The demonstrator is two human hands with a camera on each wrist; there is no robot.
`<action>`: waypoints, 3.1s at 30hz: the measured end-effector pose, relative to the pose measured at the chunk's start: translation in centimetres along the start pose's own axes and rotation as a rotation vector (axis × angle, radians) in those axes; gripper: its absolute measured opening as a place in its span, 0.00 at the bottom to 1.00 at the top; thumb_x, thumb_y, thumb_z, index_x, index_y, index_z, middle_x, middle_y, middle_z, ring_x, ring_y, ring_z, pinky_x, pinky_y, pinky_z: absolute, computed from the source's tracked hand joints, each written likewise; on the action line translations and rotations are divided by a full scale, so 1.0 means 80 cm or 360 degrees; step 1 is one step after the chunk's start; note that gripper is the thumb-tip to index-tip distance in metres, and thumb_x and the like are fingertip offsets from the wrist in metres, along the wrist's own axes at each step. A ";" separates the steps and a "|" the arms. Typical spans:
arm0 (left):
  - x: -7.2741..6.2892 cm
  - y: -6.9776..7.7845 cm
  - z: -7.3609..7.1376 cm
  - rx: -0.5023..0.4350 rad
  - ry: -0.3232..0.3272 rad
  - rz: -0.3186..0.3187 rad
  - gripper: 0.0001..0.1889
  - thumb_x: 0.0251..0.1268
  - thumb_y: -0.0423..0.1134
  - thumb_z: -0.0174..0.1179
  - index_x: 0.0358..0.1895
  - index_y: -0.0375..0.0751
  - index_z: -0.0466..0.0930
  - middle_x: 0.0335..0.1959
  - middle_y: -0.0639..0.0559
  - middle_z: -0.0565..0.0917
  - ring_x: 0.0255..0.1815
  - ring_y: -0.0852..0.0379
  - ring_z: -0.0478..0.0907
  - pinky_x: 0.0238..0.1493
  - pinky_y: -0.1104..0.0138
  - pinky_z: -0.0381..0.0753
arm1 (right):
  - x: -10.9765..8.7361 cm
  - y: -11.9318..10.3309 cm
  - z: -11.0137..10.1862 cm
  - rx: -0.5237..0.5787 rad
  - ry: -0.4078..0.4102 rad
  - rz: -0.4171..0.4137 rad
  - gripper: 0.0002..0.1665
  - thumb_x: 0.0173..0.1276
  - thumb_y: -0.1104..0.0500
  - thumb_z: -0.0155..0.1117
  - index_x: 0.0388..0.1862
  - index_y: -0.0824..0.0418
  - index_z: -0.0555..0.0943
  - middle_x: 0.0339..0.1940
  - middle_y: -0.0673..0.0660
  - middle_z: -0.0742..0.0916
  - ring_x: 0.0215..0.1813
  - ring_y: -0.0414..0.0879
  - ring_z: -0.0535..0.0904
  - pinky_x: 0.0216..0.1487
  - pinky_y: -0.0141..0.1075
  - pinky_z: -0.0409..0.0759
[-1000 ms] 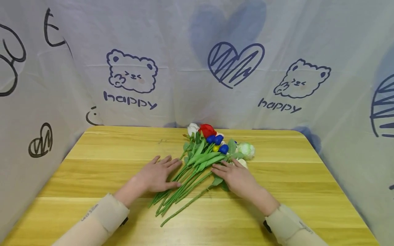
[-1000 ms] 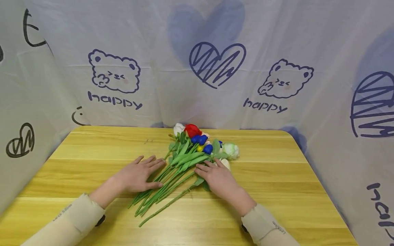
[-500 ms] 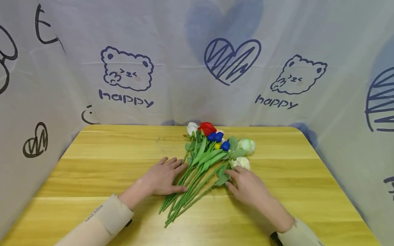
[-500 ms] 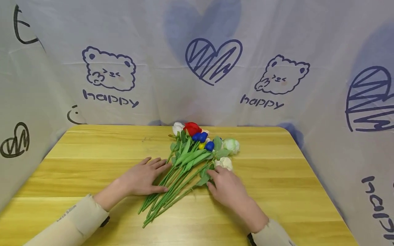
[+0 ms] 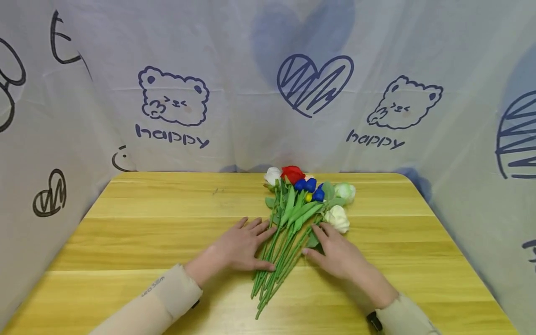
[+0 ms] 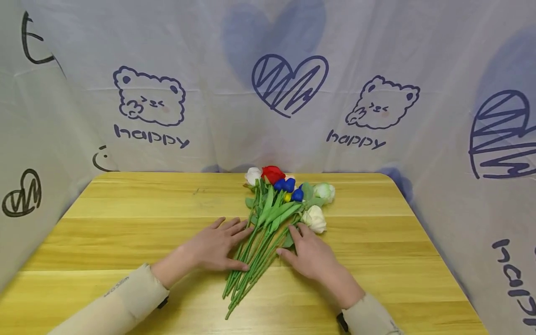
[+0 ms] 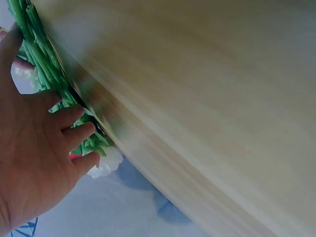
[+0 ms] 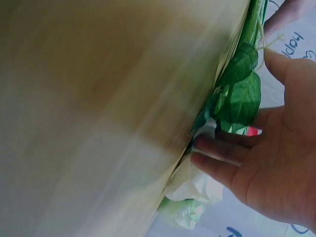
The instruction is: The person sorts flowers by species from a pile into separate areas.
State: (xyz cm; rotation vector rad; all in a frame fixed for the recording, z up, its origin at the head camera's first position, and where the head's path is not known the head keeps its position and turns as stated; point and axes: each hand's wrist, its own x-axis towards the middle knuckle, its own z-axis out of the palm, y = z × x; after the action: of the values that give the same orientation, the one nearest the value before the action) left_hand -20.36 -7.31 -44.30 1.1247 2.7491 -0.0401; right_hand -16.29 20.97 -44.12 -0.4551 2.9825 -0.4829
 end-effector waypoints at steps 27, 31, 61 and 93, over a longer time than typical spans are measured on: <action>0.084 0.047 -0.001 0.0039 0.0014 0.0076 0.67 0.54 0.87 0.51 0.84 0.36 0.51 0.84 0.37 0.51 0.84 0.43 0.51 0.82 0.51 0.54 | 0.011 0.068 -0.020 0.0235 -0.0179 0.0025 0.67 0.67 0.30 0.68 0.84 0.70 0.51 0.83 0.75 0.53 0.77 0.76 0.59 0.74 0.67 0.62; 0.095 0.053 0.005 -0.0011 -0.0010 0.0044 0.68 0.54 0.86 0.51 0.84 0.34 0.46 0.85 0.37 0.46 0.85 0.43 0.48 0.82 0.54 0.54 | 0.012 0.074 -0.022 0.0227 -0.0184 0.0014 0.65 0.68 0.31 0.69 0.84 0.70 0.52 0.83 0.75 0.53 0.76 0.77 0.61 0.73 0.68 0.63; 0.201 0.165 -0.027 0.0009 -0.0187 -0.0077 0.66 0.52 0.89 0.48 0.87 0.54 0.34 0.87 0.59 0.42 0.86 0.51 0.46 0.81 0.58 0.57 | -0.023 0.198 -0.066 0.0199 -0.0060 -0.0053 0.58 0.61 0.39 0.79 0.79 0.67 0.65 0.77 0.79 0.64 0.73 0.81 0.62 0.66 0.74 0.66; 0.245 0.227 -0.044 0.0045 -0.0260 -0.0018 0.53 0.59 0.85 0.46 0.85 0.73 0.38 0.86 0.68 0.44 0.84 0.60 0.48 0.81 0.61 0.55 | -0.057 0.272 -0.108 0.0073 0.0016 0.0124 0.56 0.59 0.49 0.82 0.76 0.75 0.65 0.74 0.83 0.64 0.67 0.83 0.66 0.59 0.74 0.71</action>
State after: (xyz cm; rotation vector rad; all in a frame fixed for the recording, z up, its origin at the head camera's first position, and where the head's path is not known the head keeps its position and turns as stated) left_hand -21.97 19.57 -43.39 1.0624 2.6181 -0.1659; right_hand -19.14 44.61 -42.72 -0.3321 2.9781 -0.5463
